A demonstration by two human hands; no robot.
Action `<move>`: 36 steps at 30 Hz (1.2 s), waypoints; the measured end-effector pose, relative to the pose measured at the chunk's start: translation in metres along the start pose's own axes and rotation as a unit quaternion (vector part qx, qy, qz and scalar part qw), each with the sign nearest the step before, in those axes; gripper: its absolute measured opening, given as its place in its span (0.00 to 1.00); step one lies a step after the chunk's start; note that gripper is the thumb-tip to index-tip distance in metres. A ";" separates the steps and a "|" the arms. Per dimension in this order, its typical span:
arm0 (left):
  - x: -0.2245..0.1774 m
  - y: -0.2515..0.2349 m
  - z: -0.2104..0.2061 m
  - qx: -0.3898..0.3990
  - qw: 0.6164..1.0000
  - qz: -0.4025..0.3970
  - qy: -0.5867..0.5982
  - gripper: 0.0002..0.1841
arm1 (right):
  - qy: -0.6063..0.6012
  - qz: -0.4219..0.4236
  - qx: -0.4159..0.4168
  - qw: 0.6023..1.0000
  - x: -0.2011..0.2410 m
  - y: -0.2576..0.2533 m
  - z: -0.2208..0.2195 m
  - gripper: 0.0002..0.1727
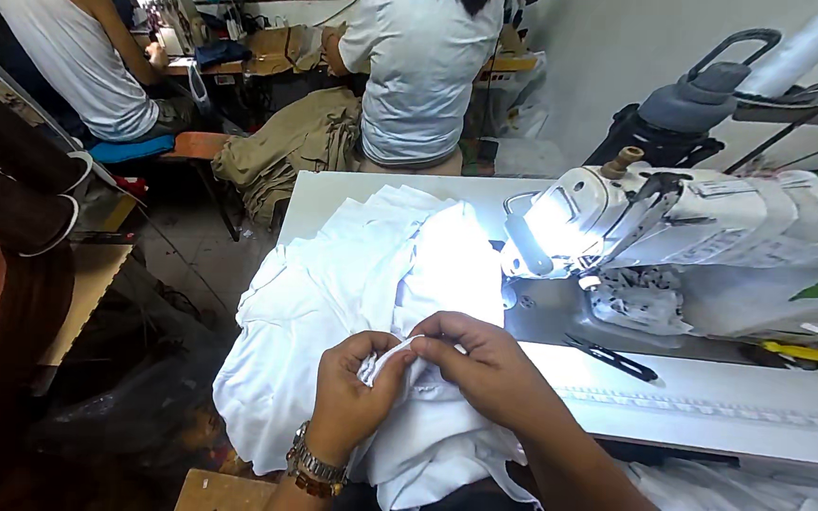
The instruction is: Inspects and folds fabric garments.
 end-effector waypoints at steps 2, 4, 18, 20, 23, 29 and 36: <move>0.003 0.002 -0.001 -0.006 1.000 0.008 0.012 0.04 | -0.014 -0.041 0.009 0.999 0.000 -0.001 0.003 0.06; 0.005 0.004 -0.002 -0.016 0.999 0.019 0.022 0.05 | -0.020 -0.057 0.018 0.998 0.001 -0.002 0.006 0.18; 0.014 0.003 0.001 -0.047 0.993 0.087 0.057 0.04 | 0.134 0.092 -0.042 0.986 0.007 0.008 0.000 0.22; 0.012 0.003 0.001 -0.049 0.994 0.082 0.062 0.04 | 0.077 0.092 -0.068 0.990 0.007 0.009 0.002 0.21; 0.011 0.004 0.001 -0.046 0.994 0.077 0.068 0.04 | 0.001 0.103 -0.107 0.989 0.011 0.009 0.004 0.13; 0.011 0.005 0.000 -0.039 0.993 0.076 0.078 0.05 | 0.001 0.095 -0.136 0.986 0.008 0.015 -0.006 0.10; 0.016 0.008 -0.002 -0.034 0.994 0.077 0.069 0.05 | 0.041 0.115 -0.136 0.983 0.007 0.015 -0.009 0.09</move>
Point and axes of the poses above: each hand's wrist, its own y-axis away from the middle knuckle, its own z-axis out of the back of the hand, x = y × z, the point moved 5 cm from there along -y, towards the middle knuckle, and after that the axes turned 10 degrees about -x, right-handed, at the moved point
